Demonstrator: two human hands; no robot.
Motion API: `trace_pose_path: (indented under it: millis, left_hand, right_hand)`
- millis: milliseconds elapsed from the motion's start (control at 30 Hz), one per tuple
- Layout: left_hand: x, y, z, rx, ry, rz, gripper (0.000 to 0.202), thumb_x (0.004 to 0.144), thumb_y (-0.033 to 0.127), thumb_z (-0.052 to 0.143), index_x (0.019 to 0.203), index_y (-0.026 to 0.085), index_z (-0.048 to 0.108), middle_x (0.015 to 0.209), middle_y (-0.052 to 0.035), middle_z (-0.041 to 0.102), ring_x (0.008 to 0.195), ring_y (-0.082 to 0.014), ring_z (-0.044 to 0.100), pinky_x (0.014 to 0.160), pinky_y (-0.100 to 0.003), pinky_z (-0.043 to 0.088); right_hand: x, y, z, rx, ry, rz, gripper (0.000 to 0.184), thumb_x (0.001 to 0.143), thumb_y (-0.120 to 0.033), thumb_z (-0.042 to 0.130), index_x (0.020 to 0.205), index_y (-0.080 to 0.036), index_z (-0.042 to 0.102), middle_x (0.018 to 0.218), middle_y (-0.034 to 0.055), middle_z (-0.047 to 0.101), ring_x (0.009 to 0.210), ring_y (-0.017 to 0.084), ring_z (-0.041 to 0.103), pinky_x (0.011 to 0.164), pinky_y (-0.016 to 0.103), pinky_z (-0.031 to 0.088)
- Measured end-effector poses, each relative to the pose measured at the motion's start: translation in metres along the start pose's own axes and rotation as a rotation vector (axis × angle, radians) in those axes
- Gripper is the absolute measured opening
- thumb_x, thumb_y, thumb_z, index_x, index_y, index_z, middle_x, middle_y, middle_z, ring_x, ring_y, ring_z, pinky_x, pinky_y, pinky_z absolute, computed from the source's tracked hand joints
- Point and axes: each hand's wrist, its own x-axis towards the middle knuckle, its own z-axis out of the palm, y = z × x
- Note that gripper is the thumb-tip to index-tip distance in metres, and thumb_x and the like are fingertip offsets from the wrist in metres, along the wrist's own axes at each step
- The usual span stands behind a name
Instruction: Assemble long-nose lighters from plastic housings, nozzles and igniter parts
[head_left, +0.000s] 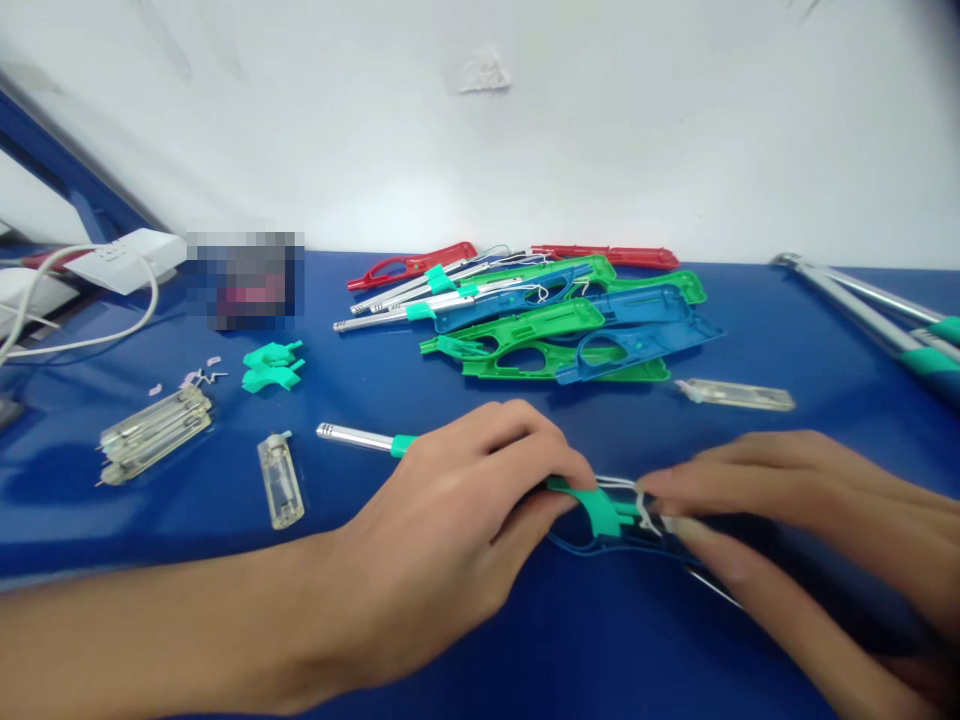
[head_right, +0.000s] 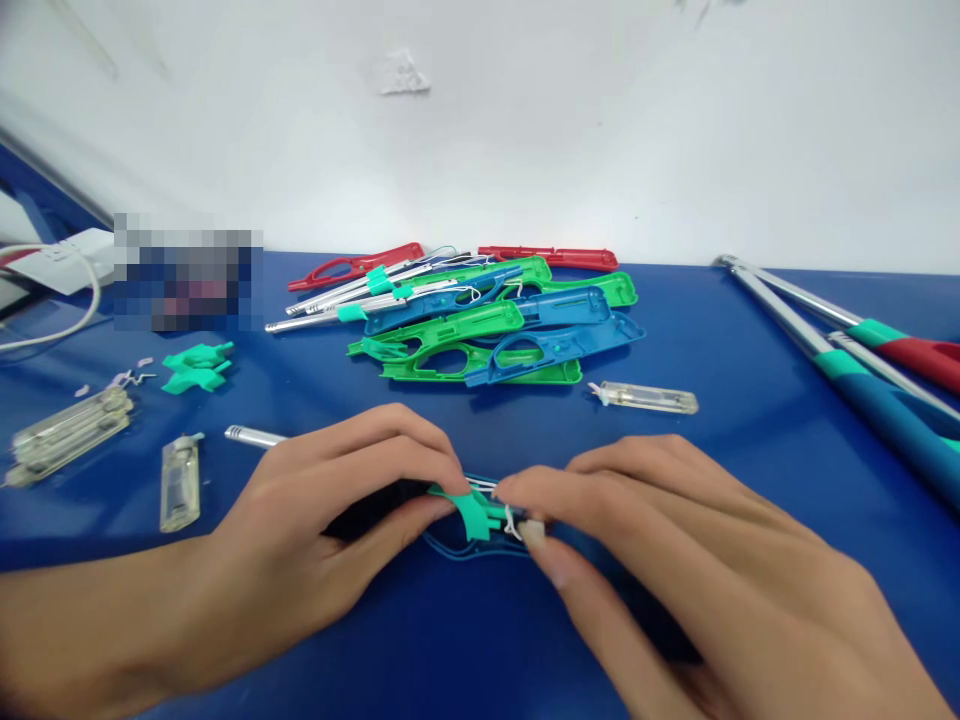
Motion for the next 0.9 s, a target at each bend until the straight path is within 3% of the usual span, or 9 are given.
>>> trace_pose_path:
  millis: [133, 200, 333, 467, 567, 900]
  left_hand:
    - [0.0, 0.0, -0.001, -0.023, -0.01, -0.018, 0.016, 0.114, 0.006, 0.069, 0.114, 0.02, 0.077, 0.115, 0.0035, 0.078, 0.105, -0.0075, 0.074, 0.098, -0.013, 0.055]
    - [0.0, 0.0, -0.002, -0.043, -0.006, -0.031, 0.017, 0.113, 0.005, 0.069, 0.113, 0.02, 0.076, 0.114, 0.004, 0.078, 0.103, -0.007, 0.074, 0.097, -0.013, 0.055]
    - [0.001, 0.002, -0.002, -0.078, 0.0, -0.062, 0.018, 0.112, 0.004, 0.069, 0.111, 0.021, 0.076, 0.111, 0.004, 0.078, 0.1, -0.0073, 0.075, 0.095, -0.015, 0.057]
    - [0.001, 0.004, -0.003, -0.097, 0.005, -0.085, 0.018, 0.111, 0.004, 0.071, 0.11, 0.021, 0.076, 0.109, 0.005, 0.079, 0.098, -0.0069, 0.076, 0.093, -0.015, 0.058]
    - [0.001, 0.005, -0.003, -0.105, 0.019, -0.09, 0.019, 0.11, 0.004, 0.071, 0.109, 0.022, 0.076, 0.108, 0.0058, 0.079, 0.097, -0.0063, 0.076, 0.092, -0.014, 0.058]
    - [0.002, 0.004, -0.004, -0.092, 0.014, -0.098, 0.02, 0.111, 0.003, 0.07, 0.111, 0.023, 0.075, 0.109, 0.0073, 0.078, 0.098, -0.0047, 0.074, 0.093, -0.012, 0.057]
  right_hand:
    - [-0.006, 0.001, 0.0, 0.047, 0.029, 0.218, 0.02, 0.12, -0.047, 0.058, 0.131, -0.046, 0.075, 0.131, -0.0079, 0.084, 0.114, 0.024, 0.082, 0.1, 0.035, 0.064]
    - [-0.005, 0.002, -0.001, 0.018, 0.068, 0.25, 0.023, 0.118, -0.055, 0.058, 0.128, -0.045, 0.076, 0.128, -0.0056, 0.085, 0.112, 0.028, 0.083, 0.102, 0.041, 0.065]
    - [0.005, -0.001, -0.004, -0.025, 0.034, 0.124, 0.018, 0.112, -0.048, 0.067, 0.129, -0.046, 0.075, 0.124, -0.0045, 0.083, 0.114, 0.03, 0.082, 0.111, 0.051, 0.064]
    - [0.011, -0.002, -0.006, -0.017, 0.002, 0.06, 0.025, 0.107, -0.037, 0.07, 0.13, -0.049, 0.071, 0.135, -0.0047, 0.079, 0.117, 0.03, 0.083, 0.095, 0.048, 0.072]
    - [0.01, 0.0, -0.004, -0.024, 0.007, 0.059, 0.021, 0.109, -0.038, 0.069, 0.127, -0.048, 0.071, 0.134, -0.0049, 0.078, 0.115, 0.03, 0.083, 0.093, 0.049, 0.072]
    - [0.007, 0.004, -0.002, -0.039, -0.002, -0.021, 0.019, 0.112, -0.033, 0.072, 0.127, -0.044, 0.072, 0.134, -0.0082, 0.08, 0.118, 0.024, 0.082, 0.112, 0.047, 0.061]
